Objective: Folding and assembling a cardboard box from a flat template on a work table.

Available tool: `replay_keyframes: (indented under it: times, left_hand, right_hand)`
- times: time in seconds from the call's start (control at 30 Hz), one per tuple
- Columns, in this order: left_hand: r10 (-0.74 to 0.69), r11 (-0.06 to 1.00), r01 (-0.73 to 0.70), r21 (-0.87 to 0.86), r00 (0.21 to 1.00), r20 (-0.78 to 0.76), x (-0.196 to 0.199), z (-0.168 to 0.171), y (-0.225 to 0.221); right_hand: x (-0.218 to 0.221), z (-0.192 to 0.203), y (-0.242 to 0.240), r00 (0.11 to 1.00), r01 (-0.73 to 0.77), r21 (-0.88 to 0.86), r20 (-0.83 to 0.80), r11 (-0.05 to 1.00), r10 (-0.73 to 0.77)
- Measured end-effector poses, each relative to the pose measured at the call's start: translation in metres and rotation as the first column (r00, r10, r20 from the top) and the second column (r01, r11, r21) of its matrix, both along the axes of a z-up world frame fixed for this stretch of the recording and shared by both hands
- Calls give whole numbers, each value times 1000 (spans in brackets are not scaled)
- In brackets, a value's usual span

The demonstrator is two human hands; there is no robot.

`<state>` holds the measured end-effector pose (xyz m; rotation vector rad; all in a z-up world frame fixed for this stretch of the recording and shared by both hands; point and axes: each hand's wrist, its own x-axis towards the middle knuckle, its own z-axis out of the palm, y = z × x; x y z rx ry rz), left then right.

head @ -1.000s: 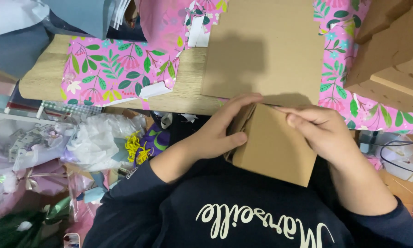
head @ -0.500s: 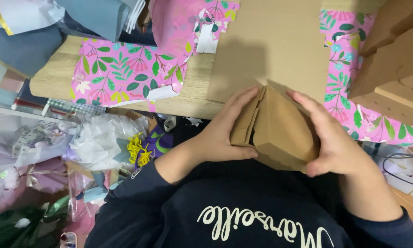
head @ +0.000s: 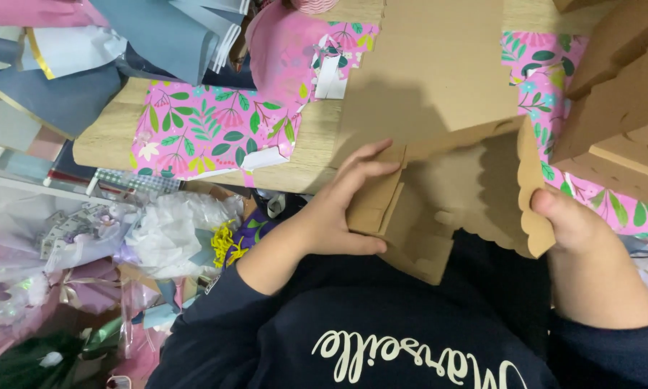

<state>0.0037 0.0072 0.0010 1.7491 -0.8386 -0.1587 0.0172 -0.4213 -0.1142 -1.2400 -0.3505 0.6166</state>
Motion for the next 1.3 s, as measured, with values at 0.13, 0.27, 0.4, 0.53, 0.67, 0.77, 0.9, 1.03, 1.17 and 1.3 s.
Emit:
replay_keyframes:
  times: [0.13, 0.27, 0.4, 0.53, 0.67, 0.77, 0.9, 1.03, 1.17, 1.3]
  left_hand:
    - [-86, 996, 87, -3, 995, 46, 8, -3, 9]
    - [-144, 989, 144, -16, 989, -4, 11, -8, 16]
    - [-46, 995, 46, 88, 999, -5, 10, -11, 4]
    - [29, 998, -23, 66, 995, -94, 9, -8, -5]
    - [134, 991, -124, 58, 966, -220, 4, 5, -14]
    - [186, 982, -191, 10, 941, -282, 7, 1, -20]
    - [108, 966, -186, -179, 921, -374, 22, -13, -22]
    - [106, 916, -204, -346, 954, -282, 48, -21, -21]
    - [67, 852, -203, -482, 957, -284, 75, -18, -26]
    - [120, 837, -190, -514, 979, -168, 103, -45, -41]
  right_hand:
    - [-4, 8, 7, 950, 239, 63, -224, 969, -219]
    - [0, 4, 4, 961, 258, 9, -109, 966, -255]
    - [-2, 81, 64, 982, 160, -292, 141, 943, -123]
    - [-10, 164, 128, 689, 23, -544, 617, 839, 380]
    - [-10, 170, 132, 733, 11, -693, 496, 721, 465]
    - [-7, 172, 137, 755, -6, -773, 413, 634, 510]
    - [15, 176, 130, 712, -25, -758, 445, 652, 544]
    - [37, 190, 130, 677, -70, -580, 570, 812, 465]
    - [50, 193, 135, 768, 13, -304, 612, 952, 185]
    - [71, 144, 131, 604, 413, -241, 795, 878, -65]
